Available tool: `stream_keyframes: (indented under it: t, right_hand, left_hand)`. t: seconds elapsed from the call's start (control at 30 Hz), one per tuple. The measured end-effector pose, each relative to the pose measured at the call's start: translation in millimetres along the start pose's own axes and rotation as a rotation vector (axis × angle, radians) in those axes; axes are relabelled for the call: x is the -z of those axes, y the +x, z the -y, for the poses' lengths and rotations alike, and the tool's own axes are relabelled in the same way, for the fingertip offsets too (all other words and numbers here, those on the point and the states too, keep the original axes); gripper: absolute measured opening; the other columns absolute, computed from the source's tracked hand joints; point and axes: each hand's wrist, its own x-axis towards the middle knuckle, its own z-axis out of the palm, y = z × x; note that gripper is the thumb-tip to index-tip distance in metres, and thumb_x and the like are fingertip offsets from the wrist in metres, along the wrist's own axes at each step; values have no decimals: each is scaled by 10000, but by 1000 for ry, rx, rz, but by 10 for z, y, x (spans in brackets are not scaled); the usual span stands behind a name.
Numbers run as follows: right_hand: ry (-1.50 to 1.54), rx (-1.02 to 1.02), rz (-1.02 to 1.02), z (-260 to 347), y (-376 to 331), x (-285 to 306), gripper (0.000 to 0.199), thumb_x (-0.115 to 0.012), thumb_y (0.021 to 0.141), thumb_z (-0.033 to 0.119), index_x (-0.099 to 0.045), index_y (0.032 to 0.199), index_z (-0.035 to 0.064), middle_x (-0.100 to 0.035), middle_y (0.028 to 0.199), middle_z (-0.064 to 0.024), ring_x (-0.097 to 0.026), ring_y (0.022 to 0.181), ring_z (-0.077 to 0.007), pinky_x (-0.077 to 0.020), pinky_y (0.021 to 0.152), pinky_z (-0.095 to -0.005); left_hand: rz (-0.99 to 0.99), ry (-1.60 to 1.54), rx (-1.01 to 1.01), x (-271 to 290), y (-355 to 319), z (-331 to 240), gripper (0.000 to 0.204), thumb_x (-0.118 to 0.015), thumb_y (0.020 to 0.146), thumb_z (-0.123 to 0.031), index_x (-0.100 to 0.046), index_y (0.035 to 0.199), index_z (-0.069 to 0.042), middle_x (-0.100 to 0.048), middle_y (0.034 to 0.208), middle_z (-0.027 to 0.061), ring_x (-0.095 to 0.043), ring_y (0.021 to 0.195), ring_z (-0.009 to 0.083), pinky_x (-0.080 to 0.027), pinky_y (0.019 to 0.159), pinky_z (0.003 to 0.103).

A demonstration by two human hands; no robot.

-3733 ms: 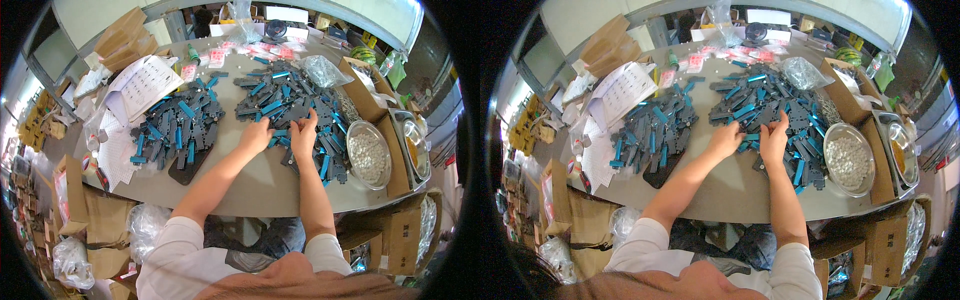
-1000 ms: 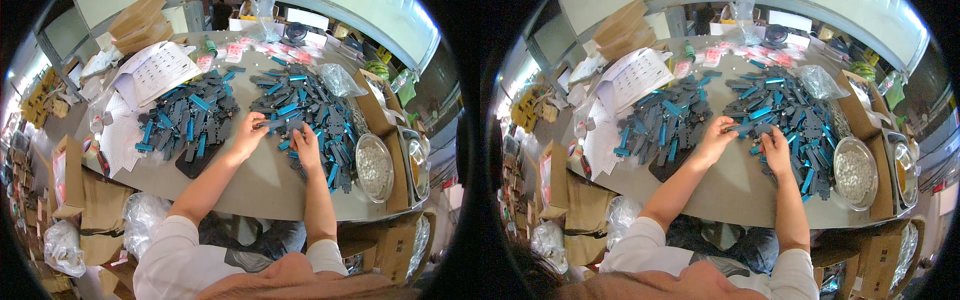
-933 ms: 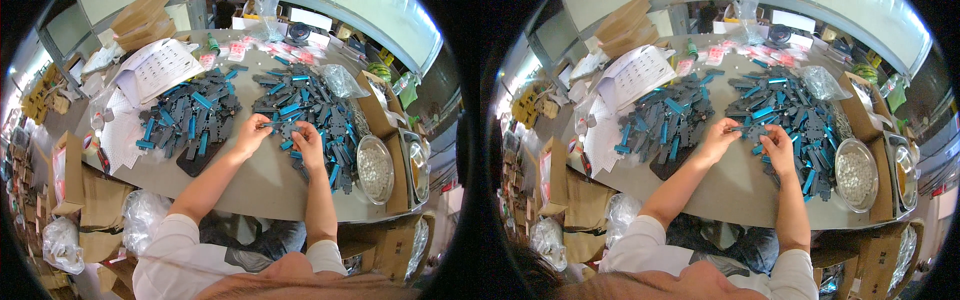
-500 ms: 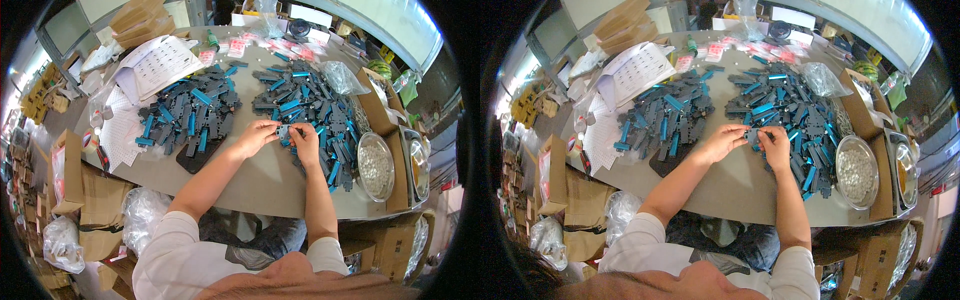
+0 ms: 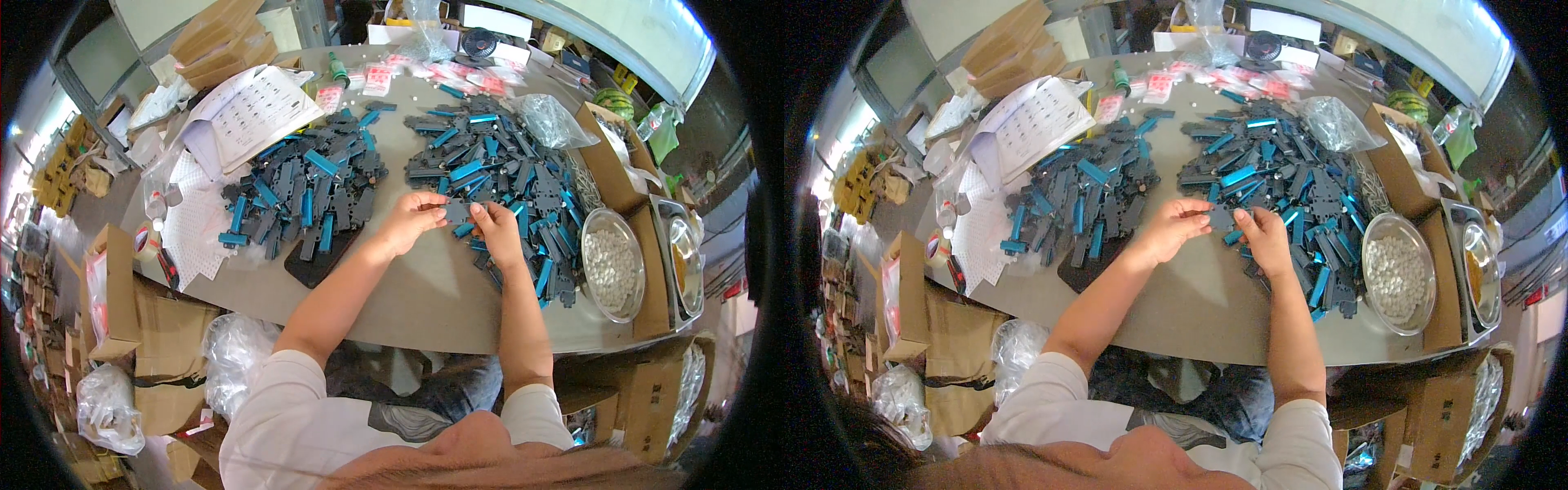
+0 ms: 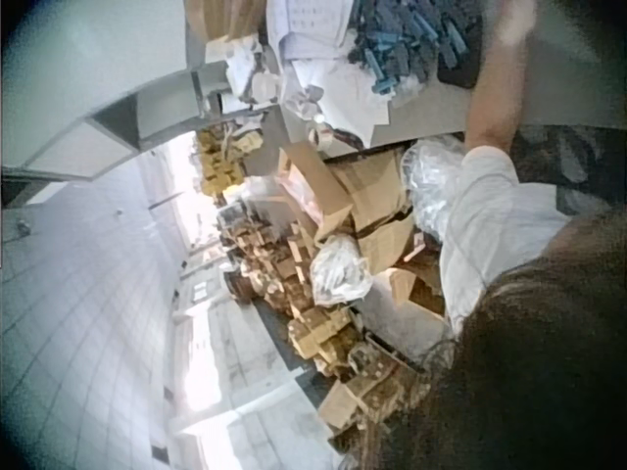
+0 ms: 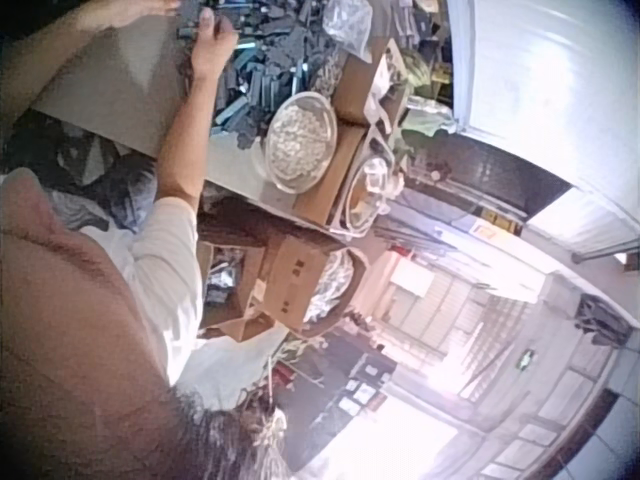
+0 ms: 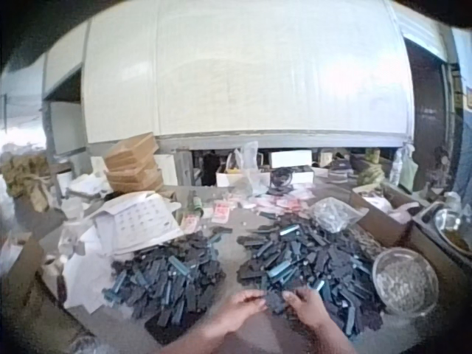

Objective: The person assembles small blue and grey plastic components by hand at a cluttered workbench. They repeatedly pick up parts, fit them together, and place the assembled units into a pile.

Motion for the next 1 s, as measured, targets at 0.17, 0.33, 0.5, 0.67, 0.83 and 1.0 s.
stream_keyframes:
  t: [0.17,0.33,0.5,0.67,0.83,1.0]
  right_hand:
    - [94,72,130,4,-22,37,420,-585,906,389,-615,728,10,-567,622,-7,-446,517,-71,-359,479,-223]
    - [44,116,84,-39,-10,73,457,-576,906,420,-633,723,5,-557,604,2,-456,540,-61,-364,492,-223]
    - [-277,370,-199,-174,98,65,355,-528,939,336,-660,845,20,-629,732,-81,-564,636,-209,-430,566,-304]
    - [-947,391,-307,-44,13,109,268,-644,826,316,-668,1034,149,-574,1174,-73,-525,1068,-280,-374,884,-482]
    - [-1150,301,-266,-147,16,-48,493,-699,741,349,-589,1208,238,-479,1318,-84,-432,1204,-287,-277,957,-565]
    - [-1120,275,-292,-130,46,-72,486,-695,725,305,-595,1194,233,-510,1252,-76,-469,1152,-272,-272,953,-566]
  left_hand:
    - [69,32,25,107,-2,-83,286,-614,877,-86,-569,1127,45,-613,1048,78,-597,911,145,-494,865,285]
    - [109,26,22,72,-29,-115,300,-633,868,-110,-573,1121,40,-619,1030,73,-602,916,142,-501,853,285]
    - [-141,240,-184,119,-11,-288,285,-651,837,-64,-605,1102,31,-642,996,79,-606,872,130,-499,810,266]
    - [-807,470,-647,747,88,-474,297,-647,826,-30,-616,1114,36,-657,1041,105,-605,845,130,-503,757,277]
    - [-938,1229,-832,702,24,-594,293,-659,784,-45,-625,1069,13,-452,1334,217,-446,1191,363,-369,994,436]
    - [-447,1373,-655,138,94,-201,299,-666,765,-108,-611,1045,-21,-548,1158,178,-496,1089,359,-407,946,431]
